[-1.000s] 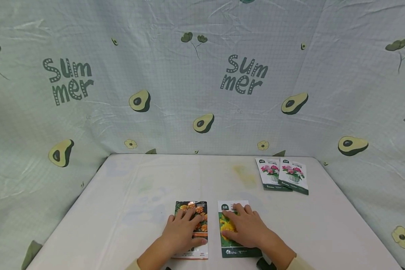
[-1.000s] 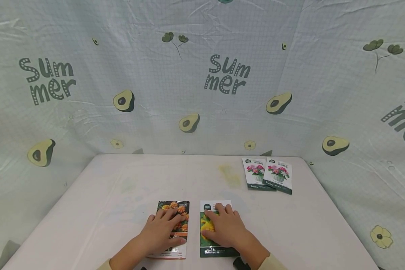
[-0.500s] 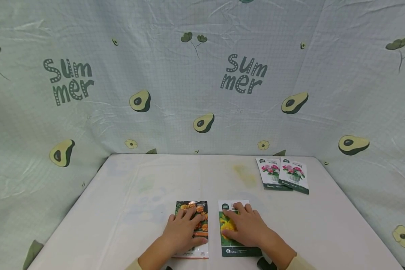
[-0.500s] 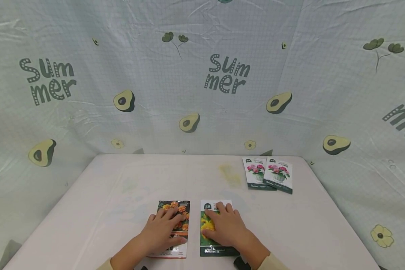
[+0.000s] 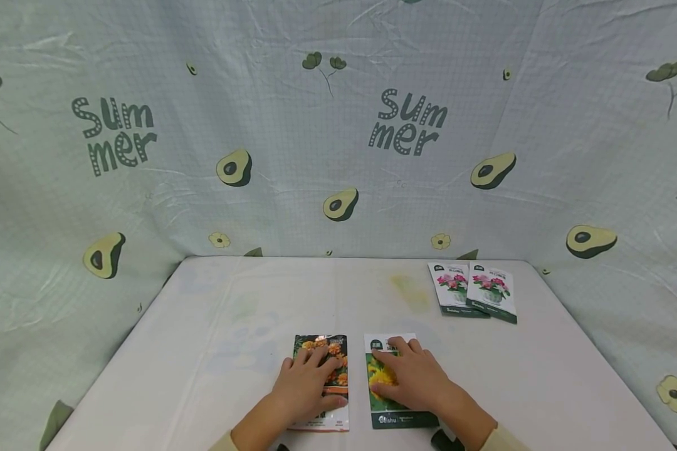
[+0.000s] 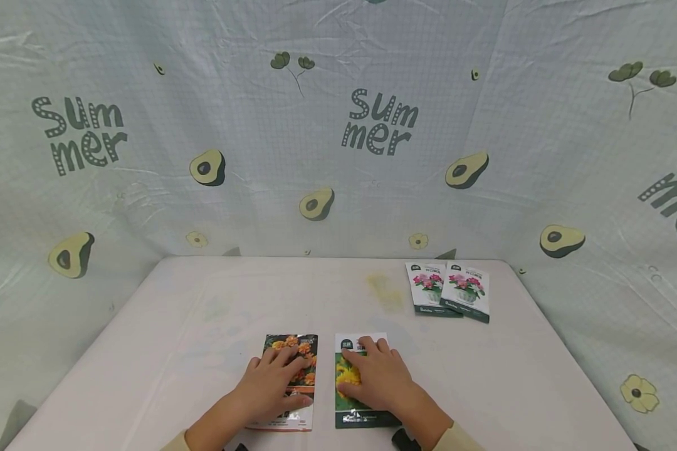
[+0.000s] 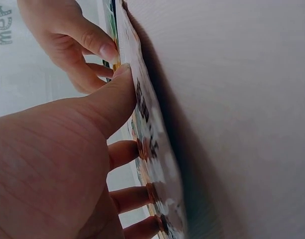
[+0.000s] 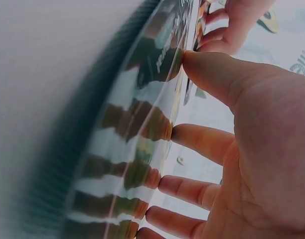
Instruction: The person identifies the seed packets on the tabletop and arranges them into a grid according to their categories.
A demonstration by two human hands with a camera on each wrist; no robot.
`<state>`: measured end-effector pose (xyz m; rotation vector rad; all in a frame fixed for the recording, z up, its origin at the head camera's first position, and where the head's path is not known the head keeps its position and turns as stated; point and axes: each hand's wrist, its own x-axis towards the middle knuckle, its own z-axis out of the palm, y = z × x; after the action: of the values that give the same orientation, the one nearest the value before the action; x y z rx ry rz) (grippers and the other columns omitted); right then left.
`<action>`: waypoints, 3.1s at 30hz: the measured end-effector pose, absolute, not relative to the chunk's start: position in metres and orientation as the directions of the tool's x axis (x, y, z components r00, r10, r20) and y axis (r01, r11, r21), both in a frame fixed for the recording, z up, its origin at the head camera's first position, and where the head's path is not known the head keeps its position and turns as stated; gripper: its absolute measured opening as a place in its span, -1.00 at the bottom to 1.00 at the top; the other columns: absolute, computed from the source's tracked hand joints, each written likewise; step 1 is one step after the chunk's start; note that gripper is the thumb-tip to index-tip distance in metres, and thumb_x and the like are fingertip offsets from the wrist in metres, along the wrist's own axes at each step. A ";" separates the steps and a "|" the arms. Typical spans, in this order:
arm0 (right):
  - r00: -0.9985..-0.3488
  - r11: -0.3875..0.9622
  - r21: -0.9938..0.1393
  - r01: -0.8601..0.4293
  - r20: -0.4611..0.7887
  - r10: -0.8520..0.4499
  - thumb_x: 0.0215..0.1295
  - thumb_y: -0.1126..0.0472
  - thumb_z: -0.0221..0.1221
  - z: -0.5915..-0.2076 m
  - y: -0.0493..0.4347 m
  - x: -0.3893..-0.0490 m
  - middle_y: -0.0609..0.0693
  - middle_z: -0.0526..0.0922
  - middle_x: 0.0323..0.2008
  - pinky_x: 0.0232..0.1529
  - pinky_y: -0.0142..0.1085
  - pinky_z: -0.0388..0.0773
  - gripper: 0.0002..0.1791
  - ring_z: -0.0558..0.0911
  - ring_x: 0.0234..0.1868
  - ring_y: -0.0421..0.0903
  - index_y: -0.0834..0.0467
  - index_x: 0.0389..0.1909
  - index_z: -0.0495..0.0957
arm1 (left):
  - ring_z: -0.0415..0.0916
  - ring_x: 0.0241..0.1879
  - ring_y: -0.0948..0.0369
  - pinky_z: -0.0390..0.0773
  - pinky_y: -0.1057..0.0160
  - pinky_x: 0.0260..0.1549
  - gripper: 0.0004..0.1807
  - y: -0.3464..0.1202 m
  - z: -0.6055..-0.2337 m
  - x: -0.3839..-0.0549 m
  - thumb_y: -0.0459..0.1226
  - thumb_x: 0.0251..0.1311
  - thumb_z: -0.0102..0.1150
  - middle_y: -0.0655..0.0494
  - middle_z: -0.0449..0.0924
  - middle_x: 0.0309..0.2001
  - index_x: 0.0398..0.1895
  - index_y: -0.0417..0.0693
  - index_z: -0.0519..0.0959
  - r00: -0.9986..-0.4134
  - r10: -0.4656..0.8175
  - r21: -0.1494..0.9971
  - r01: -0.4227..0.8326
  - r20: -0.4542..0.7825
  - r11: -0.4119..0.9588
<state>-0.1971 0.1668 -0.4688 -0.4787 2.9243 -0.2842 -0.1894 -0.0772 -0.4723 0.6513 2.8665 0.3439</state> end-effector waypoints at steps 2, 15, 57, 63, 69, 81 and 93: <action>-0.935 0.930 -0.214 -0.298 -0.129 -0.329 0.15 -0.42 0.30 -0.469 0.167 -0.197 0.09 0.46 0.35 0.13 0.13 0.54 -0.24 0.46 0.15 0.11 -0.21 0.35 0.55 | 0.30 0.35 -0.14 0.38 -0.20 0.00 -0.23 -0.077 -0.472 -0.189 0.33 0.13 0.28 0.00 0.31 0.49 0.39 0.32 0.46 -0.886 0.447 0.266 0.404 -0.123 0.875; -0.946 0.927 -0.252 -0.277 -0.099 -0.309 0.15 -0.42 0.31 -0.467 0.168 -0.195 0.08 0.47 0.34 0.17 0.15 0.53 -0.24 0.47 0.15 0.09 -0.16 0.33 0.57 | 0.31 0.35 -0.14 0.39 -0.20 0.00 -0.22 -0.078 -0.469 -0.187 0.33 0.14 0.28 0.00 0.32 0.48 0.41 0.31 0.46 -0.886 0.449 0.264 0.408 -0.115 0.874; -0.952 0.877 -0.420 -0.234 0.283 -0.118 0.33 0.03 0.36 -0.462 0.241 -0.247 0.25 0.46 0.35 0.22 0.22 0.50 -0.49 0.48 0.32 0.30 0.14 0.24 0.61 | 0.31 0.35 -0.16 0.40 -0.26 0.05 -0.21 -0.075 -0.467 -0.188 0.34 0.14 0.27 0.01 0.32 0.48 0.42 0.34 0.43 -0.885 0.440 0.245 0.398 -0.151 0.884; -0.943 0.872 -0.433 -0.229 0.322 -0.087 0.35 0.07 0.35 -0.468 0.254 -0.260 0.29 0.45 0.37 0.26 0.26 0.45 -0.48 0.40 0.39 0.35 0.18 0.26 0.59 | 0.30 0.36 -0.15 0.40 -0.26 0.05 -0.21 -0.075 -0.469 -0.189 0.36 0.13 0.25 0.03 0.31 0.49 0.42 0.36 0.43 -0.886 0.439 0.231 0.399 -0.153 0.887; -0.935 0.869 -0.436 -0.234 0.347 -0.077 0.36 0.09 0.33 -0.466 0.266 -0.275 0.32 0.44 0.36 0.31 0.28 0.38 -0.51 0.38 0.39 0.36 0.20 0.24 0.60 | 0.31 0.35 -0.13 0.40 -0.24 0.04 -0.21 -0.076 -0.470 -0.190 0.37 0.12 0.25 0.04 0.33 0.48 0.41 0.38 0.44 -0.891 0.431 0.225 0.395 -0.143 0.891; -0.942 0.878 -0.438 -0.192 0.333 -0.040 0.39 0.09 0.29 -0.460 0.284 -0.302 0.33 0.18 0.52 0.38 0.35 0.23 -0.47 0.21 0.49 0.40 0.20 0.32 0.53 | 0.30 0.35 -0.15 0.40 -0.26 0.05 -0.21 -0.078 -0.471 -0.191 0.36 0.11 0.26 0.02 0.33 0.48 0.40 0.36 0.45 -0.888 0.436 0.248 0.394 -0.148 0.885; -0.957 0.890 -0.434 -0.137 0.290 -0.006 0.45 0.04 0.22 -0.461 0.300 -0.322 0.34 0.15 0.53 0.36 0.38 0.23 -0.47 0.16 0.50 0.43 0.20 0.34 0.50 | 0.30 0.36 -0.15 0.38 -0.27 0.06 -0.21 -0.077 -0.473 -0.193 0.37 0.11 0.27 0.03 0.32 0.50 0.40 0.39 0.45 -0.891 0.427 0.243 0.386 -0.150 0.890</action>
<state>-0.3218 0.2998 -0.4610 -0.1292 3.3290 -0.8009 -0.1927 -0.0765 -0.4734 0.6214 2.8578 0.3068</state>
